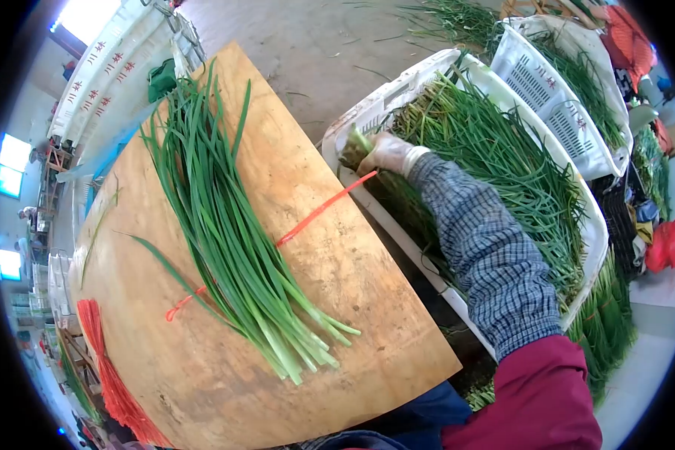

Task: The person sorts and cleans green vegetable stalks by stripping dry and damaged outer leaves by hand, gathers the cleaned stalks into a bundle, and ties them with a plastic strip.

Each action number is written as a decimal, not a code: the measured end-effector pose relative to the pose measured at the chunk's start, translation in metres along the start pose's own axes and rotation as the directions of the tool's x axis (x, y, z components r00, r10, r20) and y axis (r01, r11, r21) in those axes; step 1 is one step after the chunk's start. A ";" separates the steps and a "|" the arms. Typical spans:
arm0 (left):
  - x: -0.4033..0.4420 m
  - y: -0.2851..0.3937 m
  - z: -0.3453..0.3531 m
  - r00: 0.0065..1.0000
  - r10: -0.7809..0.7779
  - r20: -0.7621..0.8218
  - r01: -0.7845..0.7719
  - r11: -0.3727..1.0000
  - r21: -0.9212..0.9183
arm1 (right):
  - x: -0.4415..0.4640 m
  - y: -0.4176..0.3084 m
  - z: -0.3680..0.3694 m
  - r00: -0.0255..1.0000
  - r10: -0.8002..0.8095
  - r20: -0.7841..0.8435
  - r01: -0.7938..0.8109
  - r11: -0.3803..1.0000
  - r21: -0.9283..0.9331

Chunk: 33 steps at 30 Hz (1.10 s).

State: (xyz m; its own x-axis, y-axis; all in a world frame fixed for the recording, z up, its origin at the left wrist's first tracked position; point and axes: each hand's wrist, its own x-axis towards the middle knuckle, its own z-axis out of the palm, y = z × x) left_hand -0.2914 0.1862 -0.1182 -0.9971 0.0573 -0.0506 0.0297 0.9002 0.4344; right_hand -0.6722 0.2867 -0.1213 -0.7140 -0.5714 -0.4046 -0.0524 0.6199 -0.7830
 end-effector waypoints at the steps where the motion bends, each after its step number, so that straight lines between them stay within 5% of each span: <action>1: 0.000 0.000 0.000 1.000 0.000 -0.001 0.000 1.000 0.002 | 0.006 0.003 0.009 1.000 -0.005 -0.019 0.004 1.000 -0.021; 6: -0.001 0.001 -0.001 1.000 0.000 -0.003 0.000 1.000 0.004 | 0.015 0.012 0.018 1.000 -0.003 -0.026 0.004 1.000 0.019; 11: -0.003 0.003 -0.001 1.000 0.007 -0.009 -0.007 1.000 0.007 | -0.003 -0.012 0.014 0.989 -0.045 -0.141 0.020 0.984 -0.178; 12: -0.004 0.003 0.000 1.000 0.010 -0.012 -0.010 1.000 0.007 | -0.009 -0.011 0.005 0.975 -0.151 -0.164 0.120 0.975 -0.187; 14: -0.006 0.003 0.000 1.000 0.011 -0.018 -0.011 1.000 0.006 | -0.066 -0.048 -0.021 0.947 -0.246 -0.206 0.271 0.957 0.101; 17: -0.007 0.005 0.002 0.999 0.027 -0.038 -0.027 1.000 0.004 | -0.100 -0.035 -0.061 0.943 -0.145 -0.300 0.212 0.955 0.207; 20: -0.013 0.007 0.003 0.997 0.048 -0.055 -0.048 0.999 0.008 | -0.170 -0.057 -0.079 0.887 -0.206 -0.414 0.396 0.801 0.449; 26: -0.030 0.020 0.005 0.988 0.132 -0.076 -0.134 0.991 -0.029 | -0.288 -0.087 -0.100 0.782 -0.225 -0.582 0.410 0.888 0.208; 32: -0.039 0.054 -0.042 0.962 0.241 0.129 -0.141 0.840 -0.524 | -0.361 -0.134 -0.094 0.689 -0.356 -0.632 0.520 0.849 0.089; 33: -0.041 0.076 -0.070 0.953 0.301 0.043 -0.212 0.759 -0.616 | -0.376 -0.157 -0.094 0.667 -0.430 -0.609 0.514 0.856 -0.041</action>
State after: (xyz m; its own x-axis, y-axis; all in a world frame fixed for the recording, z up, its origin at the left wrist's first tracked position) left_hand -0.2535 0.2217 -0.0200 -0.9379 0.3441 0.0445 0.1911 0.4053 0.8940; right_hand -0.4613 0.4547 0.1981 -0.8786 -0.3197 0.3547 -0.4412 0.2592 -0.8592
